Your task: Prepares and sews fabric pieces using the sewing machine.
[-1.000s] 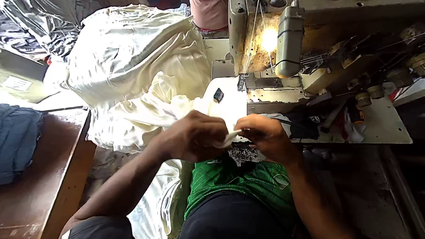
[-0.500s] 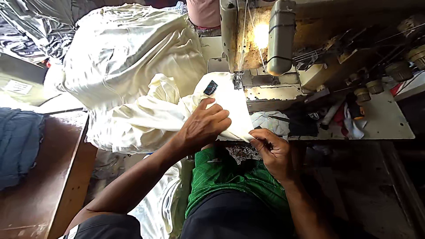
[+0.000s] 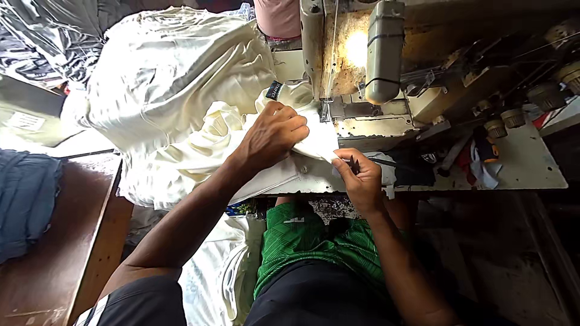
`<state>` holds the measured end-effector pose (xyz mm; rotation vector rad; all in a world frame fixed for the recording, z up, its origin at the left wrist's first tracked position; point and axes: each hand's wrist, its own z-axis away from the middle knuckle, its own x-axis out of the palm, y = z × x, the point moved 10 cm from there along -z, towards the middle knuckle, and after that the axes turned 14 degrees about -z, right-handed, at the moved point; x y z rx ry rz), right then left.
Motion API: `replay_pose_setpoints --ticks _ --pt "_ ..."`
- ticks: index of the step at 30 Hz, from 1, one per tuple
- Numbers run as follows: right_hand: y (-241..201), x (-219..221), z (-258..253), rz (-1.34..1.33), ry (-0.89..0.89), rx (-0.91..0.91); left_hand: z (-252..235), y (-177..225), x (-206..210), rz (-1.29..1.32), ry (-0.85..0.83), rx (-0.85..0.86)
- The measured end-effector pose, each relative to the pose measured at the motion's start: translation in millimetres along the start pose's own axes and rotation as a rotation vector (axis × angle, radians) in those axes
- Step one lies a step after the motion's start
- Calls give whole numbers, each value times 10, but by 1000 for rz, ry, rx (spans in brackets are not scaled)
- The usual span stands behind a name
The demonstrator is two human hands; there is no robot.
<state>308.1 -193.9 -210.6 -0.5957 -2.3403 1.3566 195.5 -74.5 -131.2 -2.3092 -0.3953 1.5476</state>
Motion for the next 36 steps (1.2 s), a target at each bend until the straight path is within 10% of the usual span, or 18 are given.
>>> replay_pose_setpoints --ticks 15,23,29,36 --pt "-76 125 -250 -17 -41 -151 365 -710 -73 102 -436 -260" --pt "-302 305 -175 125 -383 -83 235 147 -903 438 -37 31" --pt "-454 341 291 136 -419 -137 302 595 -475 738 -13 -54" --pt "-390 118 538 89 -230 -140 390 712 -20 94 280 -190"
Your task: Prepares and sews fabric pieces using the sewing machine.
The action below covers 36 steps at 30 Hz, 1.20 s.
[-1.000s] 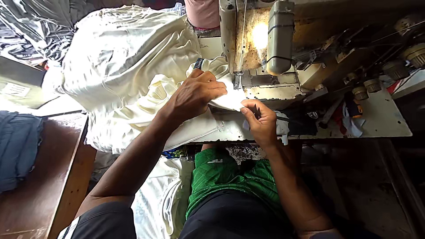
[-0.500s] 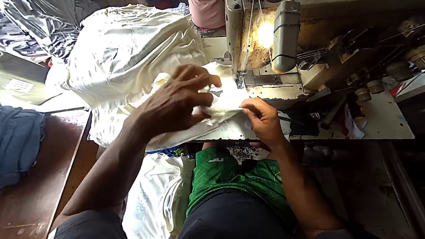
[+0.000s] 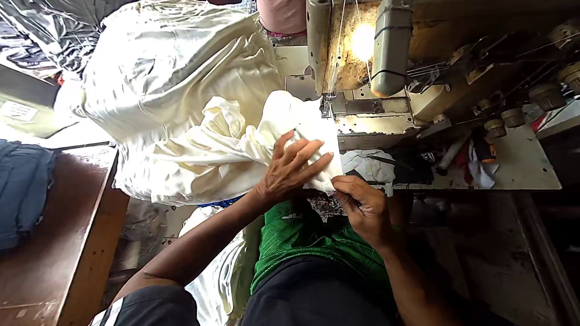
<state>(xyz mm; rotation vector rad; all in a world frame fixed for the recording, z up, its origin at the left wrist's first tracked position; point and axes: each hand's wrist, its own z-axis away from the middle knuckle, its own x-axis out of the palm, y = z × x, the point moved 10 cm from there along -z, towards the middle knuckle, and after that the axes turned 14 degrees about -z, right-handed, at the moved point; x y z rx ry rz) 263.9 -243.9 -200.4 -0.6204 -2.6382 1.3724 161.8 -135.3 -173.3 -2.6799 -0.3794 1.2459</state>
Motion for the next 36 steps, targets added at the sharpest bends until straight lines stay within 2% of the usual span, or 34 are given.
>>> replay_pose_setpoints --ticks 3,6,8,15,23,28,32,34,36 --pt "16 -61 44 -19 41 23 -96 -126 -33 -53 -31 4" --pt "21 -76 59 -46 65 42 -227 -121 -88 -74 -205 32" --pt "41 -86 46 -56 80 59 -265 -117 -112 -80 -255 45" --pt "257 -129 -147 -56 159 132 -374 -347 -47 -109 -217 40" --pt "460 -135 -538 -89 187 109 -530 -744 67 -145 -206 31" --pt "455 -122 -734 -130 184 71 -613 -851 -13 -9 -360 73" --pt "470 -113 -813 -156 171 25 -486 -1237 -63 -83 -578 -54" --pt "486 -117 -828 -147 165 21 -417 -1430 -144 -103 -620 -91" --pt "483 -120 -846 -136 136 19 -445 -1385 -307 -2 -602 -41"
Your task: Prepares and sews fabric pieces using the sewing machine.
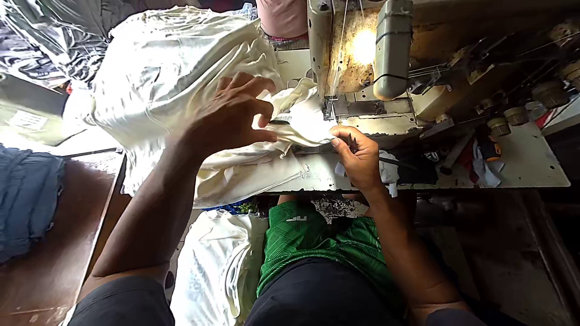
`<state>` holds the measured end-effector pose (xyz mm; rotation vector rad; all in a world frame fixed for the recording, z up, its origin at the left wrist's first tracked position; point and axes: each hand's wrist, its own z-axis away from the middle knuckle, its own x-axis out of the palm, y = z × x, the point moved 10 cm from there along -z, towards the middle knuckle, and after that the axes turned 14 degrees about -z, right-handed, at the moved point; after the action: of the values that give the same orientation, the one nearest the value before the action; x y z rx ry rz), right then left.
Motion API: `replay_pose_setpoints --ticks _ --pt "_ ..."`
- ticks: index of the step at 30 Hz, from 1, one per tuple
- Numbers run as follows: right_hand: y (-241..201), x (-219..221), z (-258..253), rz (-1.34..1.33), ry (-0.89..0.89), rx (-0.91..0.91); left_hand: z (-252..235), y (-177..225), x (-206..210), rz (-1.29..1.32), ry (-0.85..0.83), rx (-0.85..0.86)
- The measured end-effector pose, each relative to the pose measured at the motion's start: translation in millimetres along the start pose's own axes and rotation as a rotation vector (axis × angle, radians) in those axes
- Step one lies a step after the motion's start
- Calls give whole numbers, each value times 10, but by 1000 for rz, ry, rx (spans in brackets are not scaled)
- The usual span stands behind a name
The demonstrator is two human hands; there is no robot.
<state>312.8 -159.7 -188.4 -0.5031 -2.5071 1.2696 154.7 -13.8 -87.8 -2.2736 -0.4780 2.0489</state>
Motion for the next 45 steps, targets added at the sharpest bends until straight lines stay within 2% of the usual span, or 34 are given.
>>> replay_pose_setpoints --ticks 4,6,8,10,11,13,17,20,22,24,26,28,31,36,45 --pt "-95 44 -13 102 -133 77 124 524 -284 319 176 186" --pt "-146 110 24 186 -215 96 140 705 -289 358 211 211" --pt "-156 149 74 269 -246 97 73 679 -223 240 214 178" --pt "-144 152 101 300 -233 83 -32 469 13 108 122 97" --pt "-133 143 105 297 -222 80 -49 358 129 91 87 67" --pt "-110 117 88 274 -204 80 -12 296 156 139 123 81" --pt "-104 144 142 262 -257 106 151 706 -151 263 242 263" --pt "-238 222 239 256 -322 52 219 930 -157 394 254 299" --pt "-365 225 312 222 -297 -20 223 1011 -92 533 329 289" --pt "-408 171 403 207 -227 -61 212 1070 44 386 418 246" --pt "-391 94 492 197 -144 -70 159 1076 265 112 447 173" --pt "-360 24 564 191 -75 -60 115 979 436 -2 464 75" --pt "-341 -47 625 170 -25 -17 87 917 427 -50 447 -12" --pt "-333 -78 629 153 2 17 47 926 307 -64 405 -5" --pt "-137 -33 298 169 35 11 -196 546 376 -39 418 -49"
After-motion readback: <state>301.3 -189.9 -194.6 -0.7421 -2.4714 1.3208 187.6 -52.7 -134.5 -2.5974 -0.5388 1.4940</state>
